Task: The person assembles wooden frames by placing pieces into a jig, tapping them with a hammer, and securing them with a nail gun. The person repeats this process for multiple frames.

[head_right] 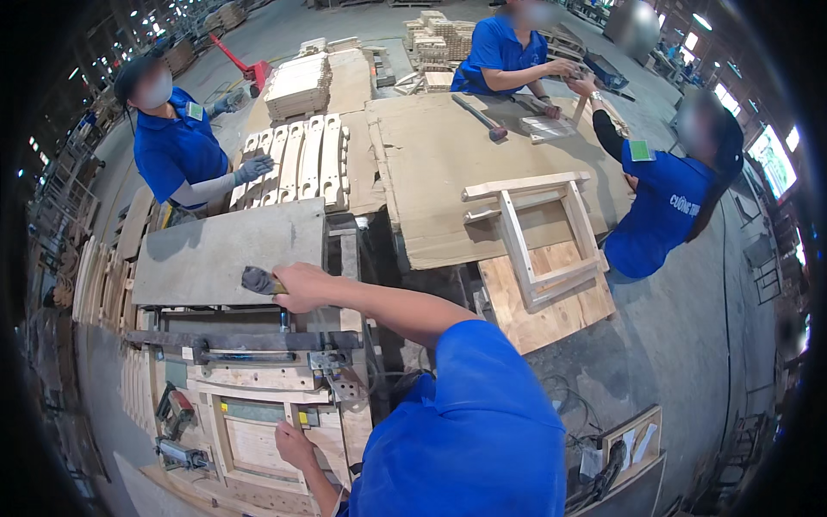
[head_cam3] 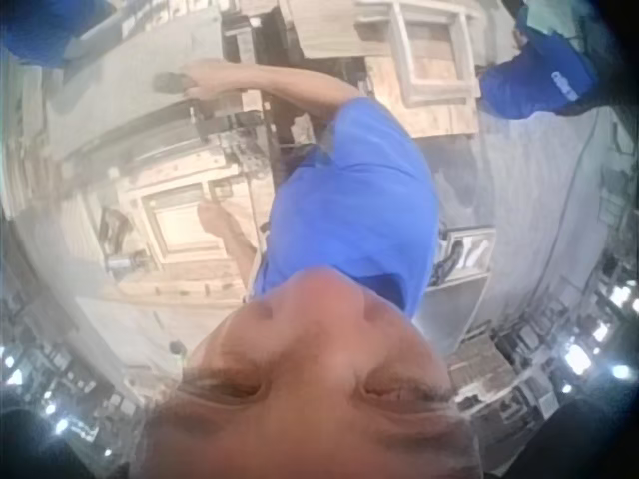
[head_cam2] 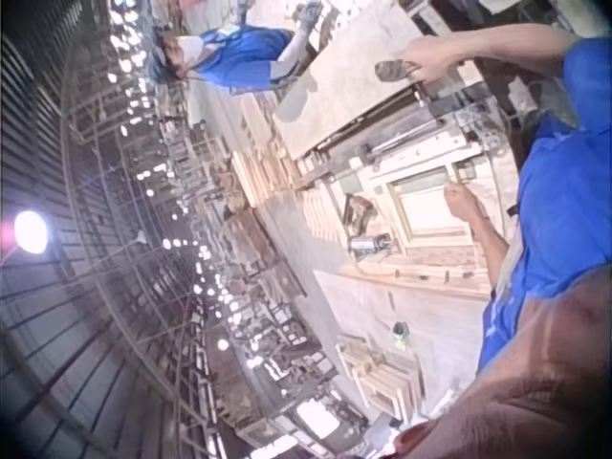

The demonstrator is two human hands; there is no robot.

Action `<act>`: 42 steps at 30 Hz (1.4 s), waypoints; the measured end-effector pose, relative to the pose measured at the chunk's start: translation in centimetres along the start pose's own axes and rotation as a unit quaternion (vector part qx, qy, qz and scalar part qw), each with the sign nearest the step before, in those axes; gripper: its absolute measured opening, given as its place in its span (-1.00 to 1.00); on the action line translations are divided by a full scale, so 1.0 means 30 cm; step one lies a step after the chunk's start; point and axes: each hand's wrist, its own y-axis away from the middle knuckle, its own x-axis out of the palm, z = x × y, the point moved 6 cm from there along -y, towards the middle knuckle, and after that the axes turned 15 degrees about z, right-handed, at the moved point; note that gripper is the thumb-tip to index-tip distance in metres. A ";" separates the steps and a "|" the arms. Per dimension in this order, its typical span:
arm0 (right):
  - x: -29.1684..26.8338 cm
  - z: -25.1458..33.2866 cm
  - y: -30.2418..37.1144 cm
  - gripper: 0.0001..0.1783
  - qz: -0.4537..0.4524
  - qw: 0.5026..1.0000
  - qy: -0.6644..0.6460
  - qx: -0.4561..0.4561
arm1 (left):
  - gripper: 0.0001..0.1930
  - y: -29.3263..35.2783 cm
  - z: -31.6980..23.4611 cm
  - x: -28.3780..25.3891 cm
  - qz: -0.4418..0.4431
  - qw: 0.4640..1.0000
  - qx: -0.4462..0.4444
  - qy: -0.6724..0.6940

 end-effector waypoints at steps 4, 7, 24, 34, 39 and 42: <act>-0.001 0.059 0.226 -0.57 -0.026 0.994 -0.076 -0.071 | -0.43 -0.005 0.013 -0.003 0.011 0.999 0.026 0.032; 0.022 0.101 0.325 -0.59 -0.044 0.994 -0.057 -0.077 | -0.42 -0.042 0.040 0.000 0.022 0.994 0.075 0.070; 0.314 0.359 0.316 -0.55 0.015 0.983 -0.132 -0.123 | -0.47 -0.134 0.048 0.025 0.108 0.987 0.062 0.103; 0.437 0.402 0.263 -0.56 0.065 0.977 -0.159 -0.129 | -0.48 -0.098 0.043 0.025 0.102 0.970 0.080 0.205; 0.451 0.412 0.261 -0.61 0.049 0.971 -0.178 -0.153 | -0.53 -0.111 0.036 0.043 0.086 0.954 0.135 0.253; 0.458 0.381 0.263 -0.62 0.023 0.970 -0.175 -0.169 | -0.55 -0.127 0.029 0.071 0.108 0.962 0.136 0.210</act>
